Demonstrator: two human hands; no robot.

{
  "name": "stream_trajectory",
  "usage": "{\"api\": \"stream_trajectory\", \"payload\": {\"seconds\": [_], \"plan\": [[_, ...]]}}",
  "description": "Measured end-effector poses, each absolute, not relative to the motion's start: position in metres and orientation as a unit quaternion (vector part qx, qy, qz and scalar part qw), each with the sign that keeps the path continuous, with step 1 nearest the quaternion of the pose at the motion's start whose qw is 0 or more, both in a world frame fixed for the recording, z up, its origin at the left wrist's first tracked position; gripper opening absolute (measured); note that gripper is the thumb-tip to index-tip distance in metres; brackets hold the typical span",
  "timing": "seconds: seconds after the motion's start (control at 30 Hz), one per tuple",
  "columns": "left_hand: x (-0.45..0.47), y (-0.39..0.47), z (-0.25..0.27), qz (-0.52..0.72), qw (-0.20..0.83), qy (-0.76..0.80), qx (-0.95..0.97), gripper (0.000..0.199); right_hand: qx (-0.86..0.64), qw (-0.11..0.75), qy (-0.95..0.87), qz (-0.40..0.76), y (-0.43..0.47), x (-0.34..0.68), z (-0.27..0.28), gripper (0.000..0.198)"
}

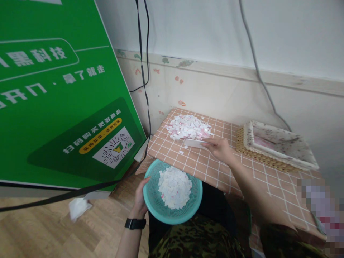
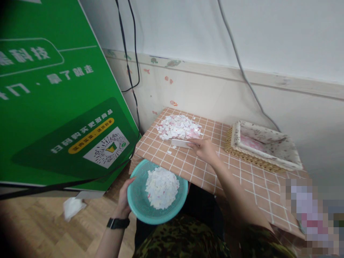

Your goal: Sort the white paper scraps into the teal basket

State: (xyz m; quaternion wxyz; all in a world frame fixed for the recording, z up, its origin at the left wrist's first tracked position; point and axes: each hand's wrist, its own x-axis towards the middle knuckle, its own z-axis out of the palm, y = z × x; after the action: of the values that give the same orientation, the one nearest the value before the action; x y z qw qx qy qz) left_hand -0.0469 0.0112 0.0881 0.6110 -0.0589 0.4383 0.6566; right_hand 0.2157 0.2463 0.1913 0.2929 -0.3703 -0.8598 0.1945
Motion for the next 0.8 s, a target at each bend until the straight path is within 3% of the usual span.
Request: {"api": "stream_trajectory", "payload": {"seconds": [0.43, 0.63, 0.8], "plan": [[-0.046, 0.011, 0.089, 0.661, 0.615, 0.427, -0.052, 0.021, -0.387, 0.310, -0.847, 0.191, 0.204, 0.217, 0.170, 0.024], [-0.045, 0.011, 0.091, 0.648, 0.617, 0.440, -0.070, 0.022, -0.371, 0.317, -0.835, 0.255, 0.192, 0.214, 0.167, 0.023], [-0.045, 0.012, 0.090, 0.652, 0.613, 0.441, -0.076, 0.020, -0.373, 0.344, -0.836, 0.208, 0.182, 0.213, 0.157, 0.023]]}}
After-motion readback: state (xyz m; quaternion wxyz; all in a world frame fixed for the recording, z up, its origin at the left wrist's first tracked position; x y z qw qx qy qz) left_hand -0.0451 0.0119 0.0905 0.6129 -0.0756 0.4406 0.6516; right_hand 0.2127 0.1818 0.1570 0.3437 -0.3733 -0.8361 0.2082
